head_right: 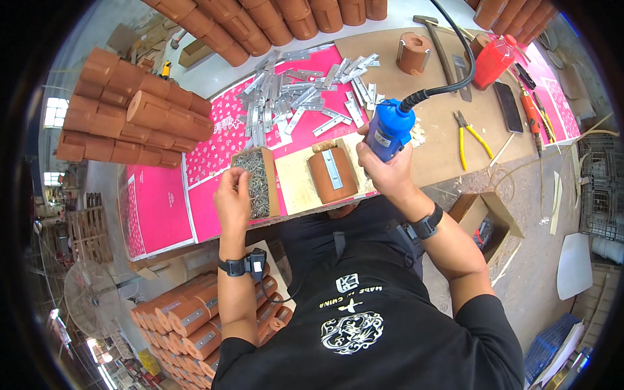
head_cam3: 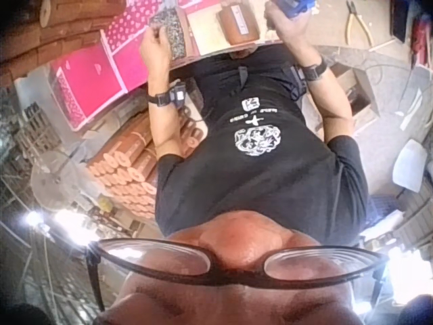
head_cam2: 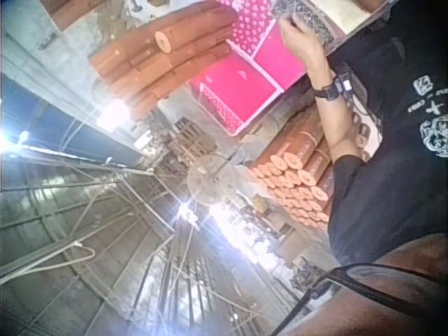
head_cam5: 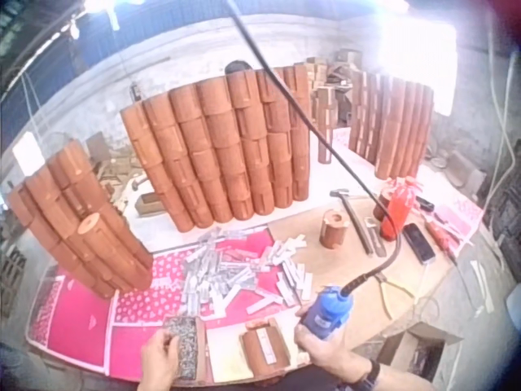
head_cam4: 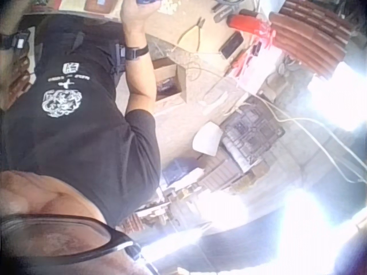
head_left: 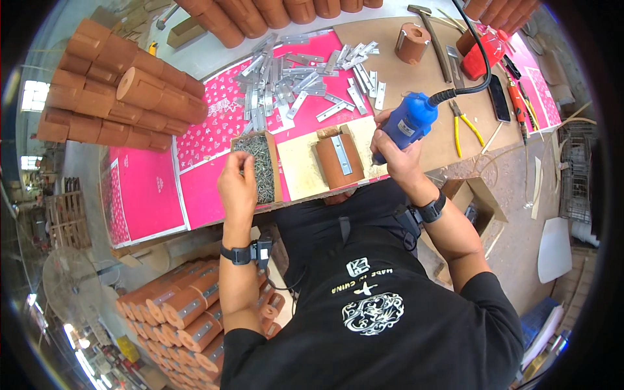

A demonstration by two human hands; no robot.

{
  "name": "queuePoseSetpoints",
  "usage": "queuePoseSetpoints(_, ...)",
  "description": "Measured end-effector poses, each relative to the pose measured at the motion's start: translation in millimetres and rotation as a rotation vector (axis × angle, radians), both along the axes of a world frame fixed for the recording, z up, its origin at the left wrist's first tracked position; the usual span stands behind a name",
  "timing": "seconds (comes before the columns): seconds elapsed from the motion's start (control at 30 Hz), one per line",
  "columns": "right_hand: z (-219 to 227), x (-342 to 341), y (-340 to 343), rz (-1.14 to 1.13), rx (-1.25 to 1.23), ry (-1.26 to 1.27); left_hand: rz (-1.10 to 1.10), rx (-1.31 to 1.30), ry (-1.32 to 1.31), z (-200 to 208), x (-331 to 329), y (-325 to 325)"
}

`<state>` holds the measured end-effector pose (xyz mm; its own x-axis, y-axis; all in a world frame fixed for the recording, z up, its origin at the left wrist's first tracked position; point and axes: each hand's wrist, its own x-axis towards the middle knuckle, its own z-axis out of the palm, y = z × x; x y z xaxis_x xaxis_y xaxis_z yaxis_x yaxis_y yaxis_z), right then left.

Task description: Attaching metal brackets to curved wooden blocks using a hot glue gun.

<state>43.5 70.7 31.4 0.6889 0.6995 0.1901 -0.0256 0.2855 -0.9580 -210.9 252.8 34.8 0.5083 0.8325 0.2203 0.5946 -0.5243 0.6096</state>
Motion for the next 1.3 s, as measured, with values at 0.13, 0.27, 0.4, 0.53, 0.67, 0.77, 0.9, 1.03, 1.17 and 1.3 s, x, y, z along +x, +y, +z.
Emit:
queuePoseSetpoints(0.13, 9, 6, 5, -0.004, 0.015, -0.011, -0.050, -0.604, -0.449, 1, 12, -9)
queuePoseSetpoints(0.27, 33, 27, 12, -0.031, 0.103, 0.082, -0.265, -0.935, -0.604, 2, 42, -35)
queuePoseSetpoints(0.4, 76, 26, 20, -0.017, 0.280, 0.281, -0.342, -1.099, -0.607, 1, 65, -52)
queuePoseSetpoints(0.53, 97, 16, 22, 0.071, 0.384, 0.343, -0.321, -0.999, -0.524, 0, 76, -66)
queuePoseSetpoints(0.67, 103, 4, 26, 0.111, 0.328, 0.259, -0.309, -0.840, -0.419, 4, 78, -75)
queuePoseSetpoints(0.77, 97, 0, 30, 0.128, 0.302, 0.221, -0.296, -0.798, -0.385, 0, 77, -77)
queuePoseSetpoints(0.9, 87, -2, 33, 0.142, 0.271, 0.221, -0.271, -0.802, -0.377, -5, 77, -80)
queuePoseSetpoints(1.03, 86, -4, 36, 0.137, 0.332, 0.297, -0.258, -0.759, -0.384, -7, 78, -81)
queuePoseSetpoints(1.17, 87, -5, 36, 0.142, 0.338, 0.283, -0.260, -0.669, -0.348, -7, 78, -81)
queuePoseSetpoints(1.3, 86, -4, 35, 0.149, 0.306, 0.226, -0.294, -0.475, -0.409, -11, 84, -81)
